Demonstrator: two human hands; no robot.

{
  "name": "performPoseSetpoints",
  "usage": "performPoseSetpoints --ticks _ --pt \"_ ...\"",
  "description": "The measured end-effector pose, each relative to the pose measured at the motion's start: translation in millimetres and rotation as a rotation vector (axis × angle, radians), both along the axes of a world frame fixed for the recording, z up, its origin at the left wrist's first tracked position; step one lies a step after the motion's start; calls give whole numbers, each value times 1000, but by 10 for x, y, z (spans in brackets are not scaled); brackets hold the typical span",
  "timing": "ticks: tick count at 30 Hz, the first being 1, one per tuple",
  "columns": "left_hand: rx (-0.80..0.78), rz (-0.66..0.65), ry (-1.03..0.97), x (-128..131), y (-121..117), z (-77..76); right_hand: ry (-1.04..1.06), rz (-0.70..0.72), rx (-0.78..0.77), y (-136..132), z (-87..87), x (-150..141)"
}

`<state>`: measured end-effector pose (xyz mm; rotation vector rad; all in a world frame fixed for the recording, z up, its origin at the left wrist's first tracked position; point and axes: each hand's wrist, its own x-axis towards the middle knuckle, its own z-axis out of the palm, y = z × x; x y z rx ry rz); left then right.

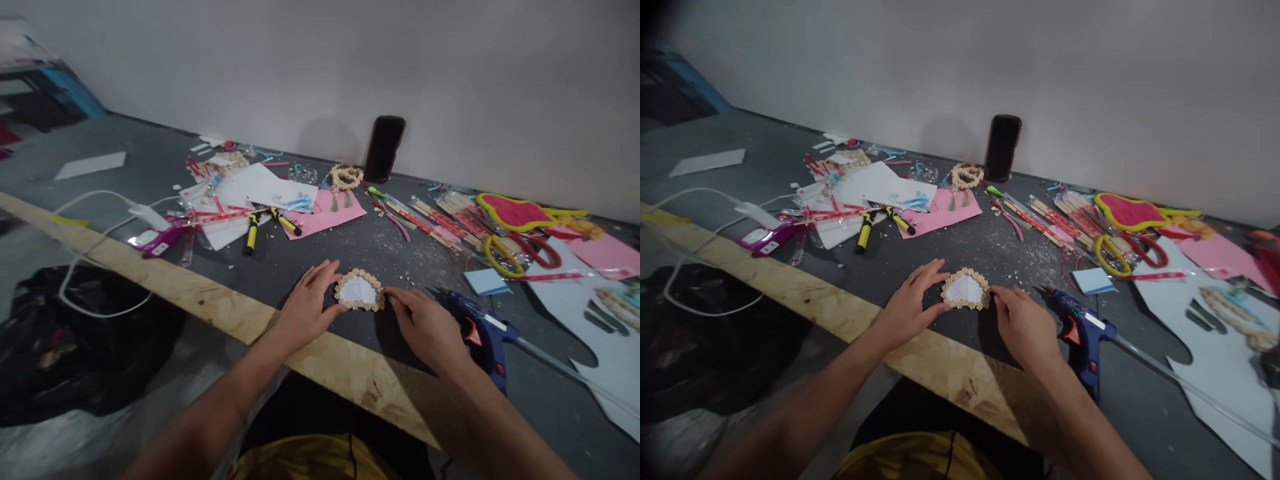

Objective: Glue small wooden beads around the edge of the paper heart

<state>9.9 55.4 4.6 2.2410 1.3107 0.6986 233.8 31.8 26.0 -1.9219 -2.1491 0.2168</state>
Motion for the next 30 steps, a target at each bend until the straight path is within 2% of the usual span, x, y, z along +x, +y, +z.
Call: performPoseSetpoints --ticks 22,30 --pt "11 0 -3 -6 1 -10 23 14 39 -6 -24 12" --pt "-9 5 -4 -3 -2 -5 147 37 78 -54 -49 59"
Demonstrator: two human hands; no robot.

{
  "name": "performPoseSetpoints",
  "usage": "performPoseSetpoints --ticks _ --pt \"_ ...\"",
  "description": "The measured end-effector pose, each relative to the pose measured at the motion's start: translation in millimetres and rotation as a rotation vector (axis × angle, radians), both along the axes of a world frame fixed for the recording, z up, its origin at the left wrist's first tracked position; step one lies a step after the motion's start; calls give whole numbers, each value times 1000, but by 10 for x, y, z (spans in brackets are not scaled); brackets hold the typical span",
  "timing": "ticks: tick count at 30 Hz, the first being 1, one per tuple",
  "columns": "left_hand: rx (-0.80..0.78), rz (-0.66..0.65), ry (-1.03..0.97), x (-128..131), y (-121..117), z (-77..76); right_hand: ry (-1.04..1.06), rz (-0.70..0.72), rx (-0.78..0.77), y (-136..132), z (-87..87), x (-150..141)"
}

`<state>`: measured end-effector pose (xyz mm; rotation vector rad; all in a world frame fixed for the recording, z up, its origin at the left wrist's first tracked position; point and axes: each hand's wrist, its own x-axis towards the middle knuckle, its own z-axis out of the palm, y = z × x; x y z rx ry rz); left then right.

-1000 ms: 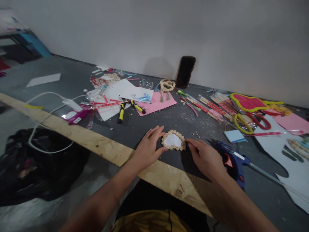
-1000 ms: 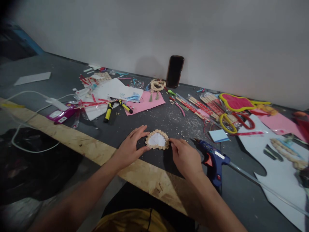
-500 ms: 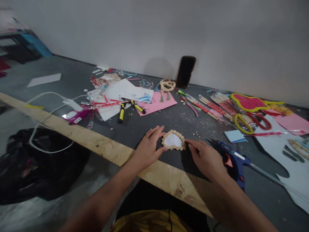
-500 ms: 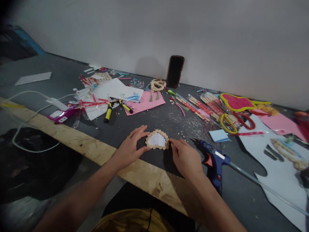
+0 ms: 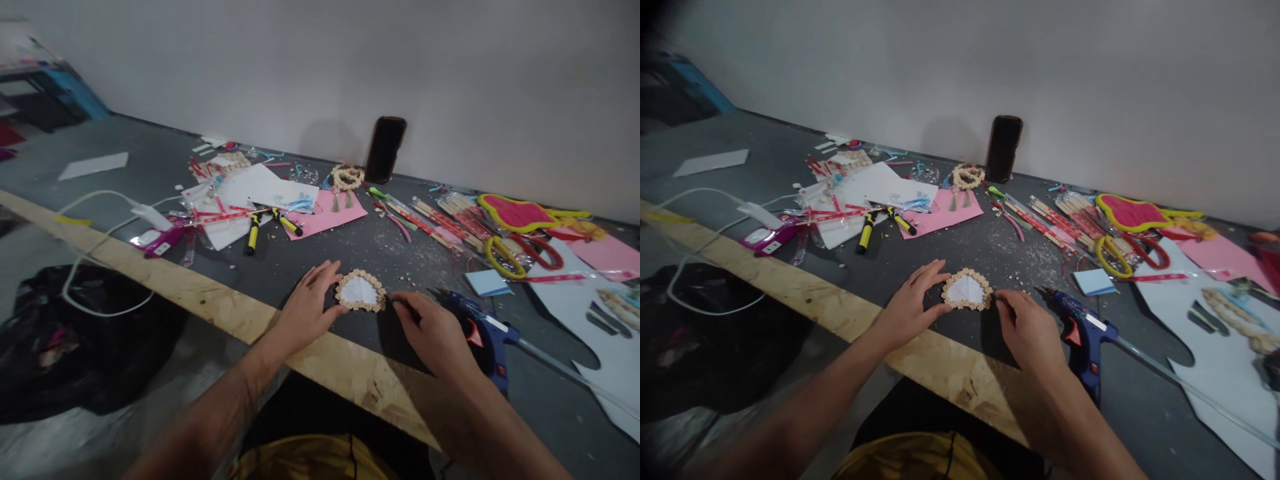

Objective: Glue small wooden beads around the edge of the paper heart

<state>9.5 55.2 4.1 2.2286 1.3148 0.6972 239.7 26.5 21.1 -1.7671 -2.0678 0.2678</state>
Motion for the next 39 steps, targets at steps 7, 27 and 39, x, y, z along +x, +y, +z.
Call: performPoseSetpoints --ticks 7,27,39 --pt "23 -4 -8 -1 -5 0 -24 104 43 -51 -36 -97" --pt "32 4 0 -4 4 -35 -94 124 91 -2 -69 -207" --pt "28 8 -6 5 -2 -6 -85 137 71 -8 -63 -195"
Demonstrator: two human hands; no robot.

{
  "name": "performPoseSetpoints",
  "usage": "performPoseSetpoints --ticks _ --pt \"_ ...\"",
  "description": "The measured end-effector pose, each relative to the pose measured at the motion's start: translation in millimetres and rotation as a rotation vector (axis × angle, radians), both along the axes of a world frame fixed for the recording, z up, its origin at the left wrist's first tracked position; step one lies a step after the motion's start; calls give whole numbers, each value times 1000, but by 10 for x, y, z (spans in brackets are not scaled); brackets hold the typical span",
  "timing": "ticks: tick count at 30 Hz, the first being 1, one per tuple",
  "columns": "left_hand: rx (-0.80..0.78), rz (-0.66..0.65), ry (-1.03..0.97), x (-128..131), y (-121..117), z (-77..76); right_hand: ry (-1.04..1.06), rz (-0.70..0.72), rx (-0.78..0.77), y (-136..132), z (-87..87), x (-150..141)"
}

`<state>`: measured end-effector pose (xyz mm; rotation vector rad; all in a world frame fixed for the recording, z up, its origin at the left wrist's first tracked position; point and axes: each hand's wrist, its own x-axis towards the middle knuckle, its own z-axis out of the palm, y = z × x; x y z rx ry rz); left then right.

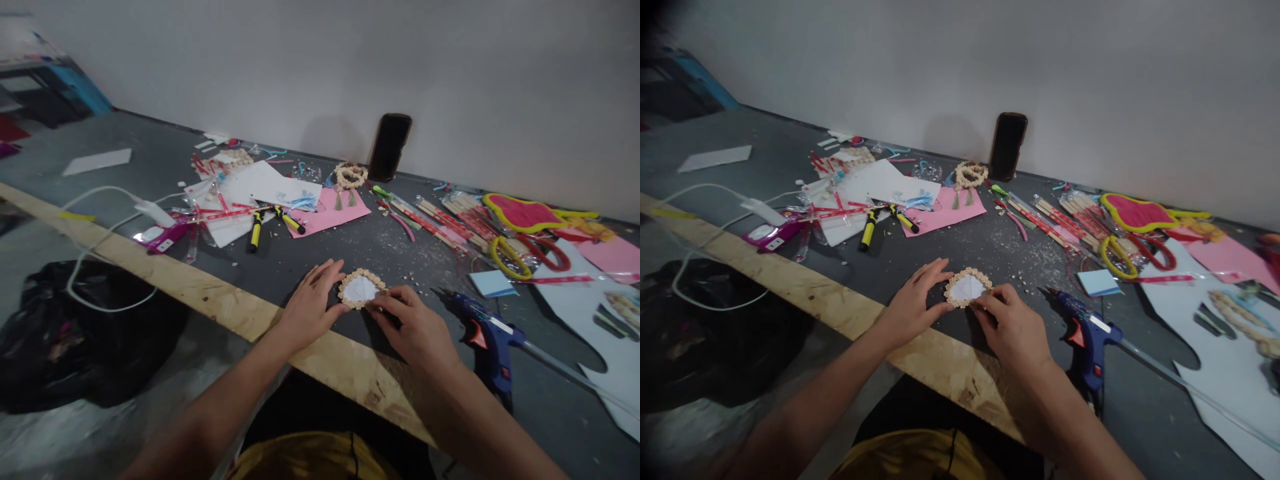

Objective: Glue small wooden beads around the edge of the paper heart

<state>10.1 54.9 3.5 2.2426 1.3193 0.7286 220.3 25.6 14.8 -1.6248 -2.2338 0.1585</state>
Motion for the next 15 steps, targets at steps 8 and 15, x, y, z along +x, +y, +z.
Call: performPoseSetpoints --ticks 8,15 --pt "-15 3 0 -4 -4 6 106 47 -40 23 -9 103" --pt "-7 -1 3 -7 7 -16 89 58 -25 13 -12 86"
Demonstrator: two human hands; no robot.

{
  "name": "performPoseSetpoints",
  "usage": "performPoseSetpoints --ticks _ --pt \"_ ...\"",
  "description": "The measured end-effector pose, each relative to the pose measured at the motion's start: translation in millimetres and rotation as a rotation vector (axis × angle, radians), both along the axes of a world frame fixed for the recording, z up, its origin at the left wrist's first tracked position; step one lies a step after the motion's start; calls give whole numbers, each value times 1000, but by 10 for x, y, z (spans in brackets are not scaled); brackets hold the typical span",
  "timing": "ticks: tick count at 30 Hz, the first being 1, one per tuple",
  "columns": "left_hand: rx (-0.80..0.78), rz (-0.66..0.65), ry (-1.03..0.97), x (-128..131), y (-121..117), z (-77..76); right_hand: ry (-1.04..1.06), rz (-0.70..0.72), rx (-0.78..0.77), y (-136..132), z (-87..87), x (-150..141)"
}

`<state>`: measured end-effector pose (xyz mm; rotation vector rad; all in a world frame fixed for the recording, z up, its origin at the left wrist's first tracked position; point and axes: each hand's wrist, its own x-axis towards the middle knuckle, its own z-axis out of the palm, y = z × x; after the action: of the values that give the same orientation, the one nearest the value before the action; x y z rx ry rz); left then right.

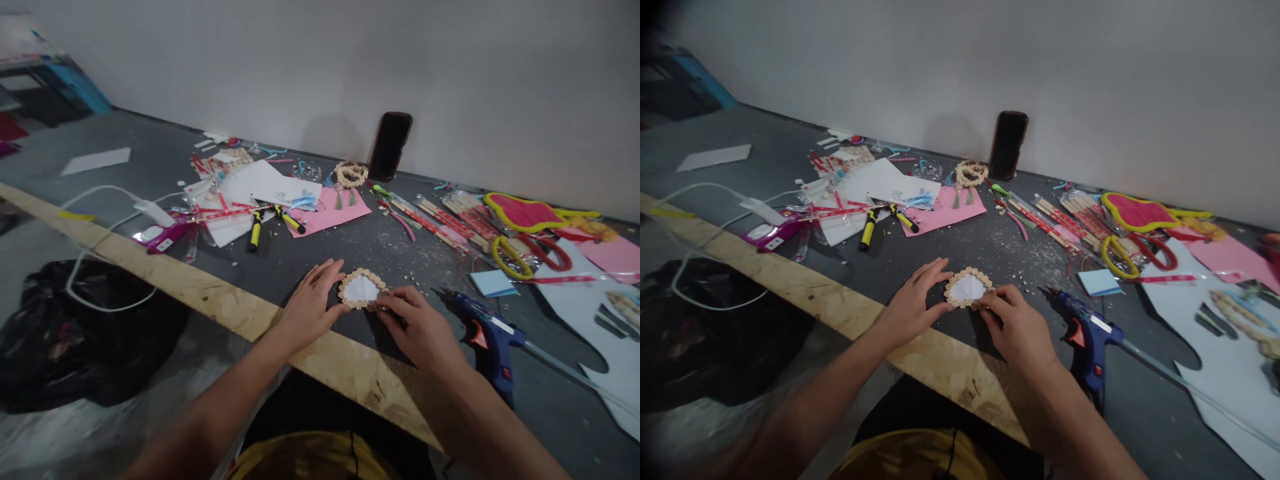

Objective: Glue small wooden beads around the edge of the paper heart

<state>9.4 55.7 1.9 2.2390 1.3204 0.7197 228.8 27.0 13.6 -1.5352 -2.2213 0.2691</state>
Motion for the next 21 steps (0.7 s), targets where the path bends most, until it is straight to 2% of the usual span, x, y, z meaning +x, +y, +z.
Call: performPoseSetpoints --ticks 6,12,16,18,21 --pt "7 9 -24 -1 -4 -15 31 -12 -38 4 29 -7" --pt "-24 6 -60 1 -14 14 145 -37 -51 -37 285 154" --pt "5 11 -84 -17 -14 1 100 -95 -5 -294 425 306" --pt "65 25 -98 -27 -16 -12 80 -116 0 -483 418 337" --pt "167 36 -101 -23 -42 -9 64 -129 17 -739 317 313"
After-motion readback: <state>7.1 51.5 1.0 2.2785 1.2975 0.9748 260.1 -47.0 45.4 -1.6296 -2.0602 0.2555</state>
